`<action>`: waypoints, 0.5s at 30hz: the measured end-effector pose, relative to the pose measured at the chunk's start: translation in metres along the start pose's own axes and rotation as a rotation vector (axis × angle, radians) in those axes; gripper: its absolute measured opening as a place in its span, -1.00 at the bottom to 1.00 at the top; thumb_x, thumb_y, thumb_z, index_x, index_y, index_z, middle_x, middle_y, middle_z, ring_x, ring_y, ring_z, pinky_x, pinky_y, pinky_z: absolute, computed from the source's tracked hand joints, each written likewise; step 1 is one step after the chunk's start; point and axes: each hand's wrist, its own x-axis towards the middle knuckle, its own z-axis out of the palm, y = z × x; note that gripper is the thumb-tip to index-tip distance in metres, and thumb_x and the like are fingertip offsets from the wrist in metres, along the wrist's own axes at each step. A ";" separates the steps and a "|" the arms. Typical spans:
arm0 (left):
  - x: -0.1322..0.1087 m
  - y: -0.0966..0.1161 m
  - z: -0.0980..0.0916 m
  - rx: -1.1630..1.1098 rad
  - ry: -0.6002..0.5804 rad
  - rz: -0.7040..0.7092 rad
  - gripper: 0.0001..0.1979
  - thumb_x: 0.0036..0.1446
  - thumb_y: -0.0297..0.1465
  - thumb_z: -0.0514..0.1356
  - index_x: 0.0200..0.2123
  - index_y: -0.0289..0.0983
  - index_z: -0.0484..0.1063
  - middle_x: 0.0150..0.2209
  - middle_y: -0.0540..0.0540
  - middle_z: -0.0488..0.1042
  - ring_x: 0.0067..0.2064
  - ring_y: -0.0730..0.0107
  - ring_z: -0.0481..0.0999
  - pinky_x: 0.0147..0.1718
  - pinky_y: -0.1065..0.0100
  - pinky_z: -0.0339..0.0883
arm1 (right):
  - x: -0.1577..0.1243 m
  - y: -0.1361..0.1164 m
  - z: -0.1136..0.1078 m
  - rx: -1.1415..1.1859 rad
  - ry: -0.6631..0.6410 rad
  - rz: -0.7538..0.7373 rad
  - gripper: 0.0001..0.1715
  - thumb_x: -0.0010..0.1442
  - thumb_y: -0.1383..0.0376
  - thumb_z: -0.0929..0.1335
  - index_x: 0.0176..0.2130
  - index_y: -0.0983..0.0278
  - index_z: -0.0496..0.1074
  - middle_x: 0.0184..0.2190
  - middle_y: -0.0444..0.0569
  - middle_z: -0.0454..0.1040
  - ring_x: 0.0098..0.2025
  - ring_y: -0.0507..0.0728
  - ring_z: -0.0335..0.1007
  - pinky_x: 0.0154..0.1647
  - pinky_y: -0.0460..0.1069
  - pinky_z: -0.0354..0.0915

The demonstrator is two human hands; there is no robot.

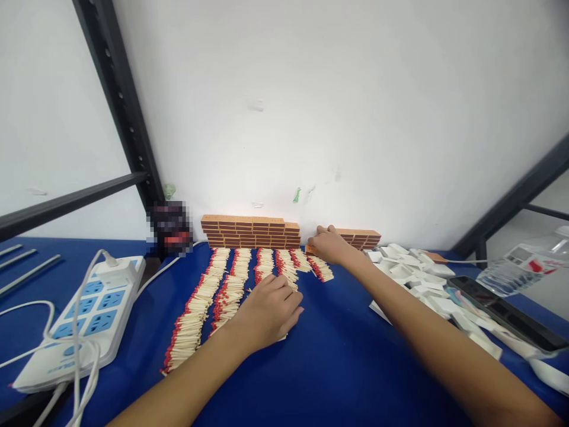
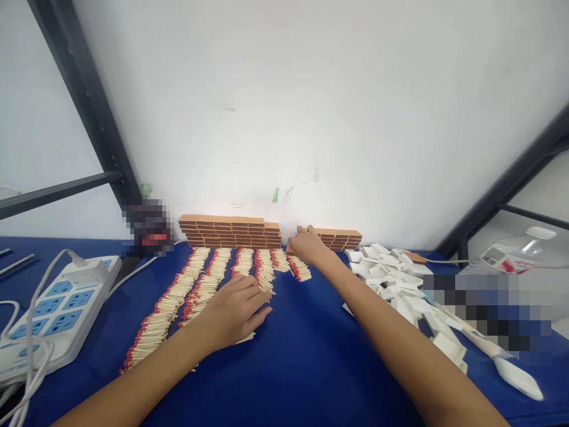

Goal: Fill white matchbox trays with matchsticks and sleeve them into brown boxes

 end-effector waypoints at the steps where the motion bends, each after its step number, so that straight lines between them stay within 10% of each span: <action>1: 0.000 0.000 0.000 -0.002 0.000 0.000 -0.90 0.37 -0.36 0.23 -0.14 -0.28 0.48 -0.34 -0.08 0.55 -0.19 0.17 0.50 -0.15 0.16 0.38 | 0.001 -0.001 -0.001 -0.001 -0.001 0.000 -0.68 0.29 0.45 0.31 -0.07 0.40 0.62 -0.15 0.31 0.65 0.11 0.37 0.32 0.03 0.15 0.06; 15: 0.001 0.000 -0.001 0.016 -0.002 0.009 -0.90 0.38 -0.37 0.22 -0.18 -0.28 0.48 -0.34 -0.08 0.55 -0.20 0.19 0.50 -0.17 0.17 0.36 | 0.011 0.008 0.005 -0.050 0.120 0.003 -0.72 0.26 0.48 0.33 -0.12 0.38 0.62 -0.16 0.27 0.67 0.09 0.34 0.32 0.00 0.13 0.07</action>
